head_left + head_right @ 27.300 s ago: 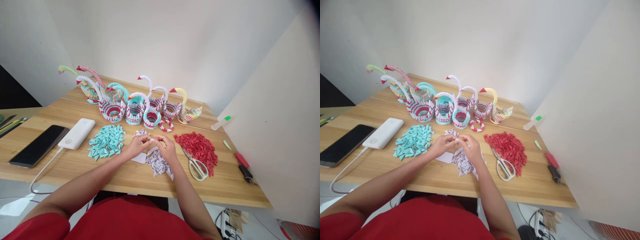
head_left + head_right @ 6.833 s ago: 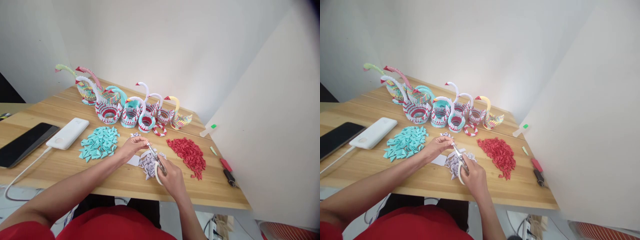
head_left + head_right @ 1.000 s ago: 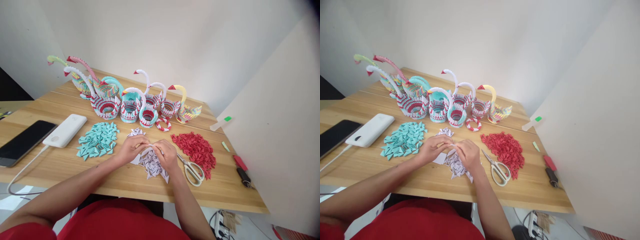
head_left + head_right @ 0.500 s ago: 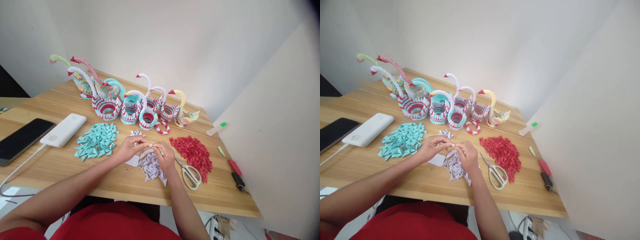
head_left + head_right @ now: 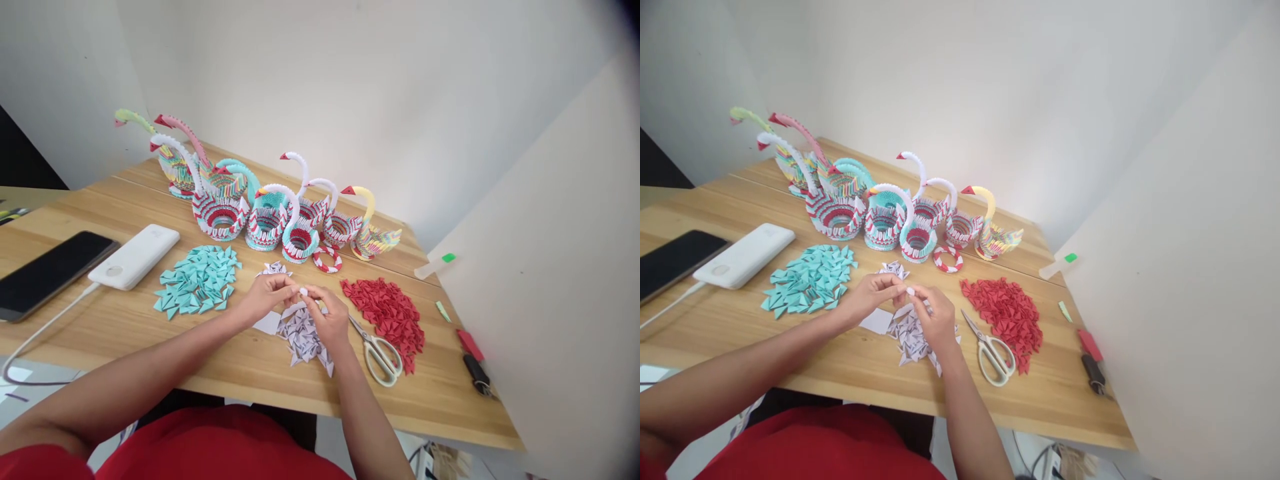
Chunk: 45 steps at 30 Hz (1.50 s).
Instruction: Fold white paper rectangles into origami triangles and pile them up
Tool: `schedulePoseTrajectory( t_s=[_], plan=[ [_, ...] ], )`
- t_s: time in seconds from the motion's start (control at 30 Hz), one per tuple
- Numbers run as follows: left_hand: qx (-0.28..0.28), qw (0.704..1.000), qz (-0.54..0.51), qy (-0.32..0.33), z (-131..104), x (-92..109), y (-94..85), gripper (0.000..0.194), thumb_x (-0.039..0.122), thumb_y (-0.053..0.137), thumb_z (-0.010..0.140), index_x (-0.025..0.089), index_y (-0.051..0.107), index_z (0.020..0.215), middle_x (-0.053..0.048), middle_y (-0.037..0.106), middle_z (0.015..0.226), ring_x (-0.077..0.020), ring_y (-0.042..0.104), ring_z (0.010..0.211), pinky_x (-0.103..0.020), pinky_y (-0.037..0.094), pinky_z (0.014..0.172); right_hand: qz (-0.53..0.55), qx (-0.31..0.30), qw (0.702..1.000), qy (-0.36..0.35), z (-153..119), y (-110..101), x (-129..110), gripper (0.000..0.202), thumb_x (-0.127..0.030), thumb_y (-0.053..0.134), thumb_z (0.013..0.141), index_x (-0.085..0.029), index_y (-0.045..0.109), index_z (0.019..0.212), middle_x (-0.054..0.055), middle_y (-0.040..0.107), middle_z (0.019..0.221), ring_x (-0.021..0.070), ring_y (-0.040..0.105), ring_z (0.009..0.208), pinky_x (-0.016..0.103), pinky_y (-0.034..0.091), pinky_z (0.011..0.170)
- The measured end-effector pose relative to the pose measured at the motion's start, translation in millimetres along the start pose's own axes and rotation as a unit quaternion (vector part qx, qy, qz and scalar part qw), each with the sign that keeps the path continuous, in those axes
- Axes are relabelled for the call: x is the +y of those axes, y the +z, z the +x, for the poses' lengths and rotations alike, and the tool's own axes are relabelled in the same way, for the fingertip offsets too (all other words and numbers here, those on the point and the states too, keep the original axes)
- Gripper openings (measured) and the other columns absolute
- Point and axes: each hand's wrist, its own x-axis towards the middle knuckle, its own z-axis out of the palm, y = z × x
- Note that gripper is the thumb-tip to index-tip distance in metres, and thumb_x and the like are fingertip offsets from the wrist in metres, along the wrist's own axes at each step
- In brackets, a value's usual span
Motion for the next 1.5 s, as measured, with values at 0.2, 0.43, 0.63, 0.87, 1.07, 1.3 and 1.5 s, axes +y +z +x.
schedulePoseTrajectory(
  t_s=[0.2, 0.43, 0.63, 0.87, 1.07, 1.3, 1.5],
  plan=[
    [0.006, 1.0, 0.021, 0.015, -2.0, 10.8, -0.3, 0.037, 0.041, 0.049, 0.09, 0.013, 0.063, 0.07, -0.004, 0.063, 0.068, -0.014, 0.058, 0.064, -0.027, 0.046, 0.065, 0.225, -0.04, 0.948, 0.221, 3.9, 1.7, 3.0, 0.027, -0.035, 0.068, 0.078, -0.021, 0.071, 0.101, 0.003, 0.073, 0.079, 0.0156, 0.066, 0.065, 0.029, 0.053, 0.064],
    [0.039, 0.998, 0.036, 0.026, -1.2, 11.2, 0.0, 0.024, 0.035, 0.057, 0.084, 0.015, 0.061, 0.073, 0.0, 0.06, 0.068, -0.0104, 0.052, 0.059, -0.025, 0.042, 0.064, 0.339, -0.046, 0.893, 0.294, 5.2, 1.0, 4.6, 0.029, -0.036, 0.074, 0.072, -0.02, 0.072, 0.096, 0.003, 0.072, 0.075, 0.0122, 0.064, 0.058, 0.026, 0.053, 0.059],
    [0.046, 0.998, 0.041, 0.034, 1.3, 5.0, -3.0, 0.027, 0.036, 0.053, 0.087, 0.015, 0.061, 0.072, 0.0, 0.059, 0.066, -0.011, 0.053, 0.06, -0.026, 0.044, 0.067, 0.328, -0.037, 0.9, 0.285, 7.1, -0.5, 10.7, 0.029, -0.037, 0.073, 0.072, -0.021, 0.073, 0.097, 0.003, 0.072, 0.076, 0.0114, 0.064, 0.06, 0.025, 0.052, 0.062],
    [0.06, 0.997, 0.038, 0.039, 6.0, -4.0, -8.4, 0.026, 0.036, 0.053, 0.088, 0.015, 0.062, 0.075, -0.001, 0.061, 0.065, -0.0105, 0.053, 0.059, -0.025, 0.045, 0.066, 0.197, -0.079, 0.947, 0.243, 10.4, -23.5, 8.9, 0.031, -0.038, 0.071, 0.074, -0.02, 0.073, 0.099, 0.004, 0.073, 0.084, 0.0151, 0.065, 0.068, 0.029, 0.052, 0.066],
    [0.06, 0.997, 0.029, 0.042, 5.6, -5.7, -8.3, 0.027, 0.038, 0.054, 0.088, 0.014, 0.061, 0.075, 0.0, 0.06, 0.065, -0.0099, 0.052, 0.058, -0.024, 0.044, 0.062, -0.037, -0.193, 0.974, 0.113, -0.9, -62.1, -6.5, 0.025, -0.031, 0.062, 0.084, -0.024, 0.071, 0.107, 0.004, 0.071, 0.09, 0.0182, 0.064, 0.082, 0.03, 0.05, 0.075],
    [0.067, 0.997, 0.011, 0.04, 7.3, -6.1, -8.5, 0.029, 0.04, 0.055, 0.087, 0.014, 0.061, 0.076, -0.001, 0.061, 0.066, -0.0102, 0.052, 0.058, -0.024, 0.043, 0.06, -0.153, -0.09, 0.984, -0.003, -14.9, -57.6, -24.7, 0.026, -0.027, 0.049, 0.094, -0.023, 0.069, 0.11, 0.006, 0.068, 0.091, 0.0192, 0.062, 0.086, 0.032, 0.048, 0.078],
    [0.09, 0.995, -0.003, 0.052, 9.6, -4.4, -13.1, 0.027, 0.038, 0.057, 0.086, 0.013, 0.061, 0.076, -0.001, 0.061, 0.064, -0.0097, 0.051, 0.055, -0.023, 0.042, 0.057, -0.171, -0.251, 0.945, -0.119, -17.6, 4.6, -40.9, 0.019, -0.024, 0.056, 0.091, -0.023, 0.069, 0.105, 0.007, 0.069, 0.101, 0.0225, 0.06, 0.094, 0.038, 0.048, 0.082]
  ],
)
